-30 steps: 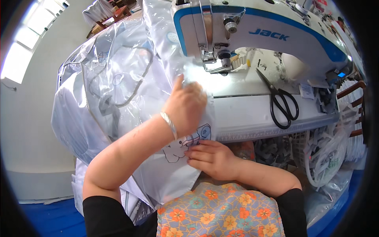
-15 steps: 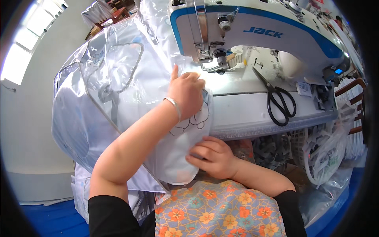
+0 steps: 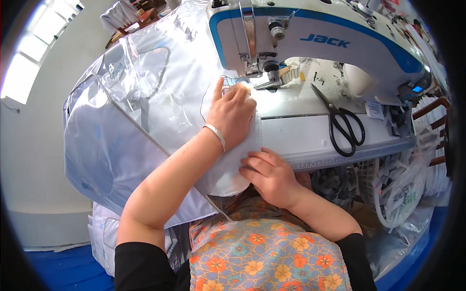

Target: Sewing together fabric and plastic film components using an industrial sewing machine.

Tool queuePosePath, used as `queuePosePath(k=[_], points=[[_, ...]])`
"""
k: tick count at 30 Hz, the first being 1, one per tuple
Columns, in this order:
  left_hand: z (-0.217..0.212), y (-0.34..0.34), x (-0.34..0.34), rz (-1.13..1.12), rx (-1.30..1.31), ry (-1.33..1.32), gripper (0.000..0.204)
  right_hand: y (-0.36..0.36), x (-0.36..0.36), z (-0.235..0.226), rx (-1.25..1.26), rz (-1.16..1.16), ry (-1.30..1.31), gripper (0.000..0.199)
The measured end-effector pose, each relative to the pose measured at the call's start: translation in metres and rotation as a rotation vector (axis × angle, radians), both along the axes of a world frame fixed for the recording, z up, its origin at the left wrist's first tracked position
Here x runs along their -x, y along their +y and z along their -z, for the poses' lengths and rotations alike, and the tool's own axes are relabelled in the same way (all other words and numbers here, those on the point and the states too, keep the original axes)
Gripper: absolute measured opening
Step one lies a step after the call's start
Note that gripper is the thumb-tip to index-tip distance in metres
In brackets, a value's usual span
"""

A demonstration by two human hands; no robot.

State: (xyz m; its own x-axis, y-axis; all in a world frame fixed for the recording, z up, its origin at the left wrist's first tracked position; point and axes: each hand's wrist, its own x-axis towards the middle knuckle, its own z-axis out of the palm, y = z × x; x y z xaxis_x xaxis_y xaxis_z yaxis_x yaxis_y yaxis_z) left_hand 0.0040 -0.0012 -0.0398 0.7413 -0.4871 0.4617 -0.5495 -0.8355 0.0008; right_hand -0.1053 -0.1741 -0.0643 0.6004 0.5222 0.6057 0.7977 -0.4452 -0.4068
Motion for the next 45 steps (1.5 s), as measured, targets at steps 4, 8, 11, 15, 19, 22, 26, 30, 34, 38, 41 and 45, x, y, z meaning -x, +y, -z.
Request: queuePosePath(k=[4, 8, 11, 15, 19, 22, 26, 30, 34, 38, 41, 45], points=[[-0.027, 0.009, 0.03, 0.173, -0.052, 0.298, 0.023, -0.006, -0.021, -0.007, -0.016, -0.014, 0.067, 0.026], [-0.06, 0.031, 0.087, 0.147, 0.019, 0.577, 0.043, -0.007, -0.042, -0.01, -0.024, -0.005, 0.126, 0.025], [-0.051, 0.066, 0.106, -0.133, -0.118, 0.38, 0.06, -0.007, -0.057, -0.014, -0.021, -0.012, 0.156, 0.026], [-0.033, 0.142, 0.112, -0.291, -0.278, 0.221, 0.057, -0.003, -0.076, -0.017, -0.04, -0.033, 0.239, 0.027], [-0.022, 0.196, 0.101, -0.184, -0.363, 0.028, 0.048, -0.001, -0.088, -0.011, -0.024, 0.012, 0.109, 0.025], [-0.027, 0.199, 0.097, -0.133, -0.39, -0.014, 0.047, 0.002, -0.081, -0.016, 0.075, 0.172, 0.119, 0.026], [-0.04, 0.19, 0.091, -0.064, -0.416, 0.065, 0.055, 0.002, -0.08, -0.016, 0.113, 0.158, 0.043, 0.029], [-0.046, 0.179, 0.087, -0.07, -0.499, 0.13, 0.059, 0.005, -0.089, -0.015, 0.138, 0.161, 0.031, 0.029], [-0.044, 0.166, 0.09, -0.085, -0.575, 0.154, 0.058, 0.011, -0.098, -0.017, 0.191, 0.175, 0.055, 0.03], [-0.048, 0.14, 0.107, -0.094, -0.672, 0.188, 0.051, 0.012, -0.101, -0.013, 0.199, 0.179, 0.027, 0.033], [-0.055, 0.116, 0.119, -0.068, -0.706, 0.204, 0.046, 0.011, -0.101, -0.013, 0.202, 0.177, 0.038, 0.036], [-0.07, 0.07, 0.131, 0.014, -0.524, 0.477, 0.042, 0.011, -0.099, -0.013, 0.172, 0.182, 0.066, 0.039]])
